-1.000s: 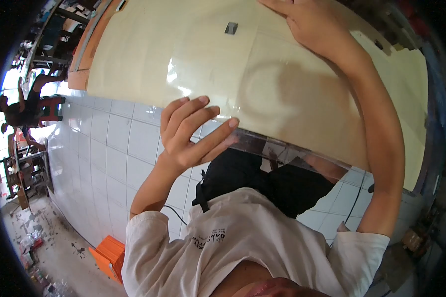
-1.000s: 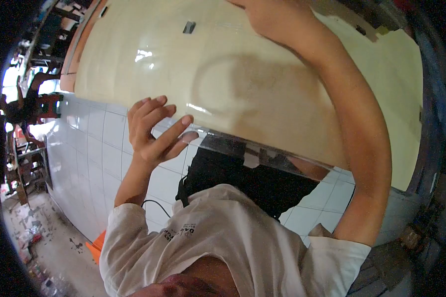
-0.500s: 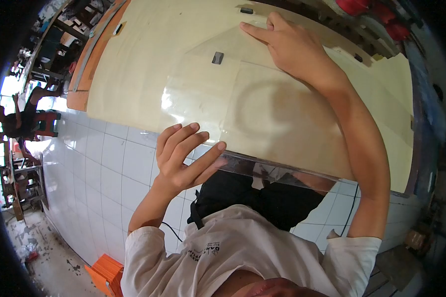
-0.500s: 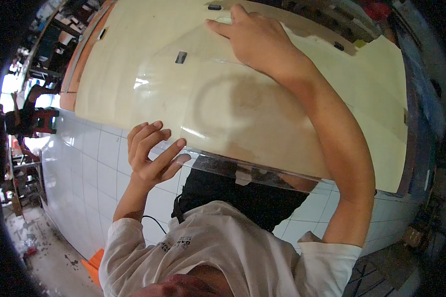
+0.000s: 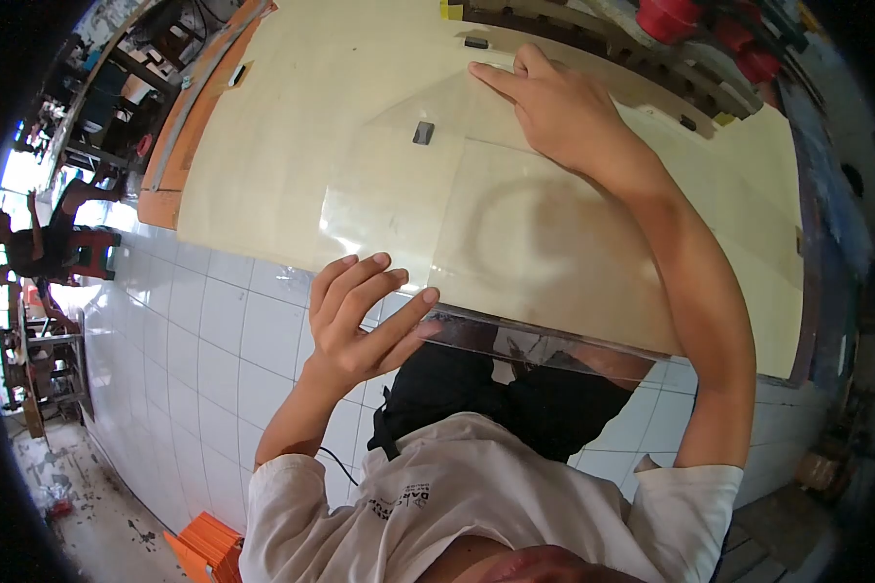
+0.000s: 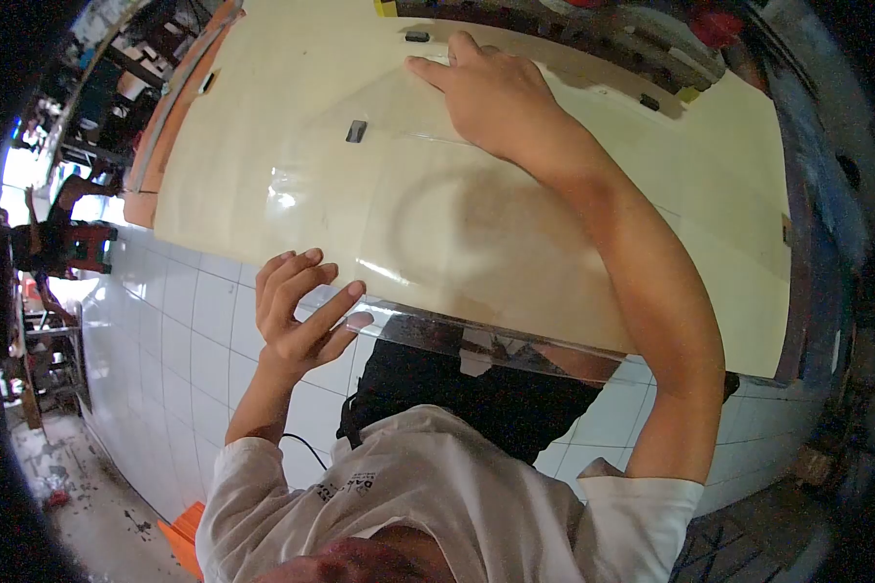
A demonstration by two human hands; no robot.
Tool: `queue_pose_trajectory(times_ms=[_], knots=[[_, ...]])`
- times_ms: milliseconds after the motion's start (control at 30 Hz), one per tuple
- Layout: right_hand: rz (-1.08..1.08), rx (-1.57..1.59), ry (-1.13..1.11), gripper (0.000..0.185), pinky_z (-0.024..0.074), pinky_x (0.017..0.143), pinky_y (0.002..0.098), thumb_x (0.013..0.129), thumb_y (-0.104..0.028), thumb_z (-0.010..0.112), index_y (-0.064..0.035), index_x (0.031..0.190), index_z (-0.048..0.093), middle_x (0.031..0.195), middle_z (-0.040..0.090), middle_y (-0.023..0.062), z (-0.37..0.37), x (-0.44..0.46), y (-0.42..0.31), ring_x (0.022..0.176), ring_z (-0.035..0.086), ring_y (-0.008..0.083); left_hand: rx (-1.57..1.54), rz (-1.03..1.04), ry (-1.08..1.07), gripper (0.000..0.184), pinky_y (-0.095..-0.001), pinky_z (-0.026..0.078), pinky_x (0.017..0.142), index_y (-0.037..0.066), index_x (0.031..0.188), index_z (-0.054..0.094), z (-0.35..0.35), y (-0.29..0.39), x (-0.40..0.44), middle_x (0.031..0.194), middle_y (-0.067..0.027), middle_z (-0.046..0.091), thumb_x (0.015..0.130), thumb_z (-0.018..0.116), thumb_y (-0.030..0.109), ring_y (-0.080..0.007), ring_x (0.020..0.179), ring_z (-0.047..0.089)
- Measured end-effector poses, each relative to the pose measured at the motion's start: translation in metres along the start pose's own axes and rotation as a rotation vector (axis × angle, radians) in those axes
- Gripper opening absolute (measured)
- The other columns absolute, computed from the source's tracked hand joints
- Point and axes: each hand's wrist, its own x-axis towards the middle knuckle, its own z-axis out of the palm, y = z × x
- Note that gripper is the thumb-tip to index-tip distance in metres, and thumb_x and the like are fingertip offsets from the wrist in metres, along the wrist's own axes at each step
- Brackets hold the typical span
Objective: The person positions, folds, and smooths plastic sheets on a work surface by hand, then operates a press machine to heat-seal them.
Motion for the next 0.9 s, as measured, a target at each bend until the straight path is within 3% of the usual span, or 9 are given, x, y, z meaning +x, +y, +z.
queue_pose_trajectory(times_ms=[267,367,433,500,567,700,800,900], knots=[[0.011,0.019,-0.009,0.054,0.0453,0.102,0.0499,0.095,-0.006,0.046,-0.024,0.143,0.059,0.127,0.057,0.0164,-0.003,0.0,-0.001,0.119,0.06,0.0353,-0.012,0.01,-0.011,0.031,-0.0447,0.051,0.09,0.022,0.104,0.081,-0.003,0.0,0.004,0.101,-0.0045,0.069,0.079,0.08,0.04,-0.027,0.101,0.066],[-0.002,0.025,0.022,0.054,0.0476,0.1,0.0499,0.093,-0.005,0.048,-0.0242,0.142,0.06,0.126,0.057,0.016,-0.001,0.0,0.001,0.116,0.061,0.0354,-0.032,0.025,-0.054,0.03,-0.0425,0.052,0.088,0.021,0.106,0.08,-0.012,-0.002,0.014,0.101,-0.0041,0.069,0.077,0.082,0.028,-0.0258,0.101,0.066],[-0.019,0.003,0.044,0.054,0.049,0.098,0.0499,0.093,-0.005,0.049,-0.0242,0.142,0.059,0.126,0.057,0.016,0.004,-0.001,0.003,0.114,0.062,0.0357,-0.078,0.058,-0.124,0.033,-0.04,0.053,0.085,0.019,0.106,0.079,-0.021,-0.007,0.023,0.1,-0.0039,0.07,0.074,0.08,0.012,-0.0248,0.098,0.067],[-0.034,-0.018,0.071,0.055,0.0504,0.096,0.0498,0.092,-0.004,0.05,-0.0243,0.143,0.059,0.126,0.057,0.016,0.008,0.0,0.006,0.113,0.063,0.0359,-0.116,0.058,-0.149,0.033,-0.0411,0.054,0.084,0.015,0.102,0.078,-0.029,-0.013,0.029,0.099,-0.006,0.07,0.07,0.08,0.007,-0.0268,0.097,0.069],[-0.087,-0.066,0.147,0.061,0.0548,0.084,0.0474,0.09,-0.003,0.053,-0.0254,0.147,0.051,0.119,0.056,0.011,0.011,-0.001,0.009,0.103,0.065,0.0332,-0.173,0.049,-0.157,0.032,-0.042,0.055,0.083,0.008,0.095,0.076,-0.037,-0.016,0.04,0.095,-0.0091,0.071,0.065,0.076,-0.003,-0.029,0.092,0.07],[-0.046,0.005,0.063,0.06,0.0525,0.094,0.0488,0.092,-0.006,0.051,-0.0176,0.151,0.046,0.132,0.056,0.0183,0.001,-0.003,0.004,0.112,0.065,0.0373,-0.11,0.003,-0.019,0.026,-0.0357,0.053,0.072,0.004,0.086,0.073,-0.054,-0.038,0.053,0.088,-0.0089,0.069,0.063,0.074,-0.008,-0.0253,0.084,0.069],[-0.062,0.028,0.169,0.061,0.0527,0.094,0.0489,0.091,-0.005,0.053,-0.0118,0.151,0.042,0.135,0.056,0.0189,0.007,-0.005,0.007,0.111,0.065,0.0379,-0.042,-0.094,0.023,0.022,-0.0295,0.052,0.071,0.0,0.089,0.072,-0.068,-0.058,0.069,0.083,-0.0102,0.07,0.07,0.076,-0.012,-0.0222,0.078,0.068],[-0.083,0.031,0.176,0.062,0.053,0.094,0.0497,0.09,-0.003,0.056,-0.0086,0.15,0.042,0.135,0.056,0.0188,0.008,-0.006,0.008,0.11,0.065,0.0383,0.063,-0.277,0.115,0.012,-0.0272,0.052,0.074,-0.003,0.093,0.072,-0.073,-0.1,0.088,0.082,-0.0084,0.071,0.082,0.078,-0.002,-0.0169,0.076,0.067]])
